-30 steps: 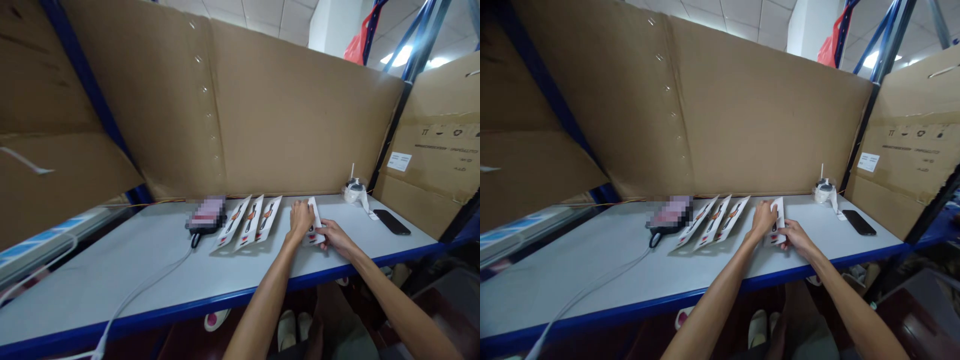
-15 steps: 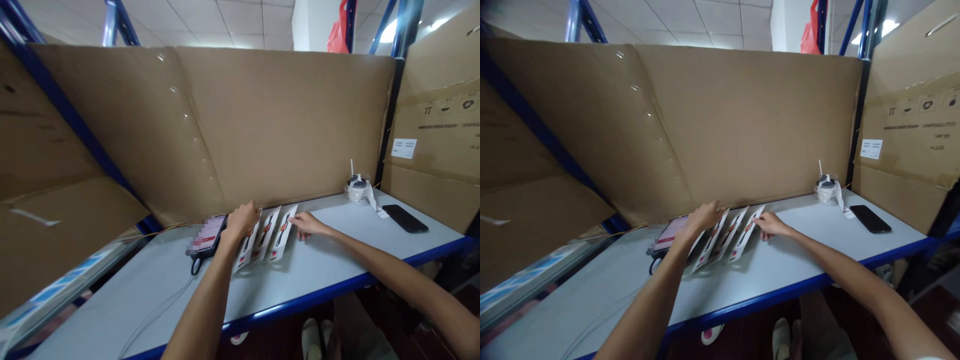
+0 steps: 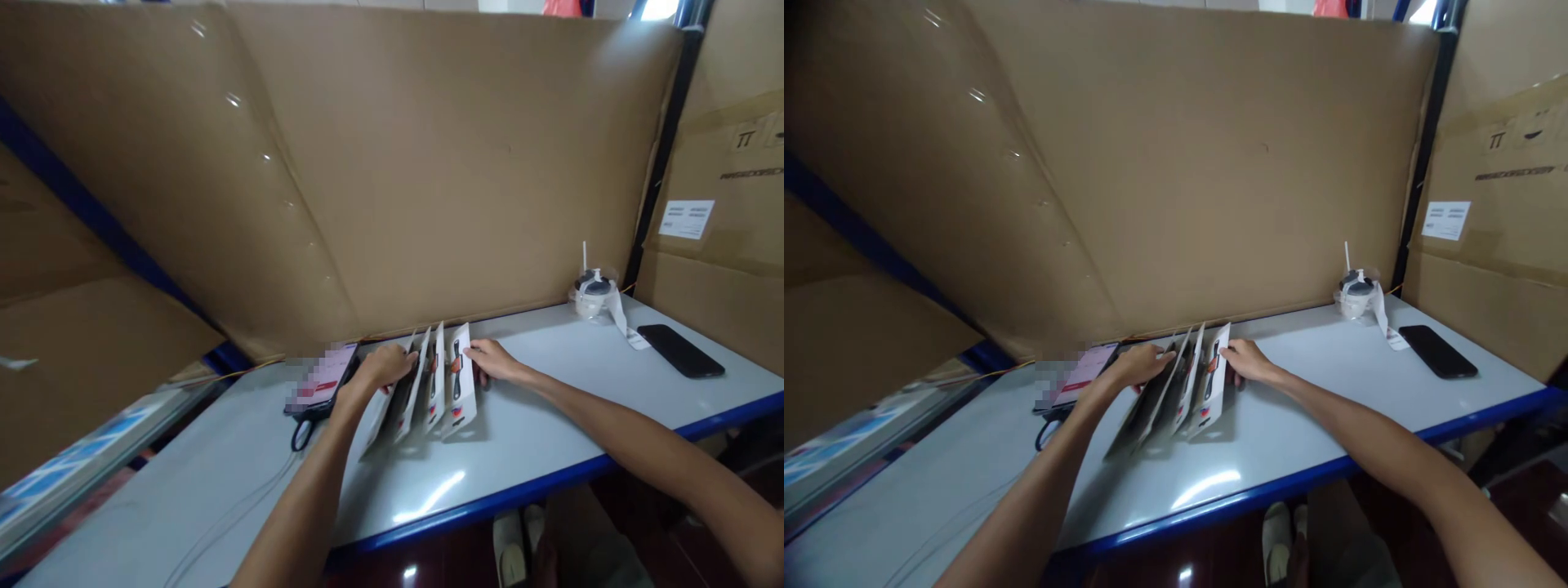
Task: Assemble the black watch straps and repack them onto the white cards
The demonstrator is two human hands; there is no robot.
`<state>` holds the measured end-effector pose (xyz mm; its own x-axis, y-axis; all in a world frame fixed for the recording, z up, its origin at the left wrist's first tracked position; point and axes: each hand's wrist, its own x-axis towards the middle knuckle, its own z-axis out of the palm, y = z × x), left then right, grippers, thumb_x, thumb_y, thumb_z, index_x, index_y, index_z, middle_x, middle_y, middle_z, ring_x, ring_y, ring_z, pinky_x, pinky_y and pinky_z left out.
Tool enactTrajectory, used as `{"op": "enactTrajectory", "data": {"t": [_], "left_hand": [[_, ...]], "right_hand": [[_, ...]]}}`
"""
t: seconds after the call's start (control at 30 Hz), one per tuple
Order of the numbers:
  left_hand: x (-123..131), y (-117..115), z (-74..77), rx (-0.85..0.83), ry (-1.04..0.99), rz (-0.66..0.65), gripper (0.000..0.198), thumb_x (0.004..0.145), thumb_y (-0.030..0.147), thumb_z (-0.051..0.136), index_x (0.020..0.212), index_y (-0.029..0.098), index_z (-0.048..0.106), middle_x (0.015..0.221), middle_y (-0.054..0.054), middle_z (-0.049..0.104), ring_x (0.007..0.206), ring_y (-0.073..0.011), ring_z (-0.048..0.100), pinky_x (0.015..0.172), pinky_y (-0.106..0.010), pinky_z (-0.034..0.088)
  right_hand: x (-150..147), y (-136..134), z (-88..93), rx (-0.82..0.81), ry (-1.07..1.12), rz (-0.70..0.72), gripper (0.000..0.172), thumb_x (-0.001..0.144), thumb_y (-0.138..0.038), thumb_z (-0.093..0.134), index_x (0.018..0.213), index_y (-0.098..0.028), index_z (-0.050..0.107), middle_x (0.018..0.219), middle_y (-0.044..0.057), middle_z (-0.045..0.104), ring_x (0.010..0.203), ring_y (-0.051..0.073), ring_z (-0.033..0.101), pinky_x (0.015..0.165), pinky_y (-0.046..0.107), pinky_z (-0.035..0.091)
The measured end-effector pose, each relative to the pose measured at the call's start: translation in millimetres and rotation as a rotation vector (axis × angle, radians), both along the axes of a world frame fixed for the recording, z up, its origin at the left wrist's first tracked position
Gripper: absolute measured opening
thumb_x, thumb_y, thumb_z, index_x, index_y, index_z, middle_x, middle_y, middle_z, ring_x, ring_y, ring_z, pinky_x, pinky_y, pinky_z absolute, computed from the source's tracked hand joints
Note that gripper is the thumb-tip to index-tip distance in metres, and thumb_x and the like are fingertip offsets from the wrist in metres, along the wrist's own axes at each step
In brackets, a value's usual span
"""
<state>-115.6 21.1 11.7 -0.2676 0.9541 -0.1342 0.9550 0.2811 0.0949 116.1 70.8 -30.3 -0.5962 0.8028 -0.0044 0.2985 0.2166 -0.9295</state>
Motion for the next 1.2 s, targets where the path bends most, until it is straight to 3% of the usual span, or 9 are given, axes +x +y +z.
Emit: {"op": "enactTrajectory", "data": {"t": [0.2,0.3,0.4,0.5,0.6,0.73,0.83,1.0,1.2], "left_hand": [[44,10,-12.1,0.141,-0.289,0.110,0.063,0.096,0.056,0.032,0.092,0.008,0.073,0.080,-0.021,0.073,0.060,-0.0296,0.070,0.063,-0.038,0.054],[53,5,-13.7,0.221,-0.787,0.135,0.057,0.097,0.058,0.036,0.114,0.013,0.068,0.073,-0.011,0.070,0.060,-0.0246,0.069,0.064,-0.038,0.057],[52,-7,-8.8,0.187,-1.317,0.050,0.055,0.097,0.053,0.044,0.136,0.015,0.053,0.086,-0.010,0.073,0.074,-0.0225,0.073,0.081,-0.039,0.059],[53,-13,-7.3,0.124,-1.501,-0.099,0.055,0.093,0.044,0.058,0.139,0.016,0.051,0.110,-0.016,0.073,0.097,-0.0244,0.073,0.094,-0.039,0.055],[59,-6,-14.7,0.209,-1.385,-0.144,0.053,0.088,0.039,0.063,0.135,0.015,0.056,0.111,-0.016,0.074,0.099,-0.0256,0.072,0.090,-0.040,0.056],[69,7,-29.0,0.514,-0.749,-0.119,0.039,0.090,0.035,0.052,0.120,0.014,0.065,0.094,-0.011,0.074,0.093,-0.0266,0.071,0.087,-0.040,0.055],[74,8,-36.0,0.556,-0.392,-0.322,0.044,0.087,0.026,0.052,0.129,0.019,0.063,0.118,-0.012,0.070,0.113,-0.0270,0.064,0.100,-0.040,0.049],[90,1,-41.4,0.476,-0.225,-0.639,0.072,0.080,0.019,0.061,0.150,0.023,0.045,0.146,-0.012,0.050,0.136,-0.0295,0.046,0.115,-0.044,0.036],[95,-1,-41.0,0.368,-0.203,-0.655,0.076,0.082,0.033,0.069,0.153,0.031,0.042,0.153,-0.014,0.041,0.139,-0.0340,0.043,0.114,-0.050,0.035]], "right_hand": [[18,18,2.7,0.216,-0.154,-0.166,0.024,0.097,-0.026,0.047,0.096,-0.014,0.068,0.058,-0.003,0.063,0.046,0.012,0.057,0.044,0.019,0.037],[40,38,8.3,0.339,-0.282,-0.257,0.029,0.096,-0.027,0.048,0.092,-0.013,0.073,0.072,0.000,0.070,0.063,0.013,0.062,0.056,0.019,0.041],[71,58,17.6,0.355,-0.397,-0.277,0.034,0.095,-0.034,0.052,0.082,-0.013,0.075,0.074,0.002,0.072,0.071,0.017,0.065,0.061,0.021,0.042],[102,71,27.3,0.383,-0.539,-0.335,0.036,0.095,-0.039,0.055,0.083,-0.013,0.077,0.083,0.008,0.075,0.081,0.022,0.069,0.068,0.024,0.044],[121,74,33.6,0.424,-0.667,-0.414,0.038,0.097,-0.040,0.053,0.094,-0.011,0.078,0.105,0.020,0.075,0.103,0.028,0.069,0.080,0.029,0.046],[123,71,35.2,0.440,-0.782,-0.461,0.038,0.099,-0.035,0.049,0.110,-0.009,0.075,0.122,0.027,0.068,0.116,0.032,0.065,0.088,0.033,0.046],[118,68,35.4,0.433,-0.819,-0.471,0.037,0.098,-0.033,0.050,0.113,-0.010,0.074,0.123,0.026,0.068,0.116,0.033,0.065,0.088,0.034,0.047],[114,64,41.0,0.459,-0.794,-0.509,0.047,0.102,-0.044,0.041,0.121,-0.012,0.071,0.128,0.024,0.066,0.120,0.032,0.063,0.090,0.034,0.047],[110,63,39.7,0.440,-0.723,-0.445,0.036,0.098,-0.035,0.049,0.114,-0.011,0.072,0.123,0.022,0.069,0.112,0.031,0.067,0.083,0.031,0.048]]}}
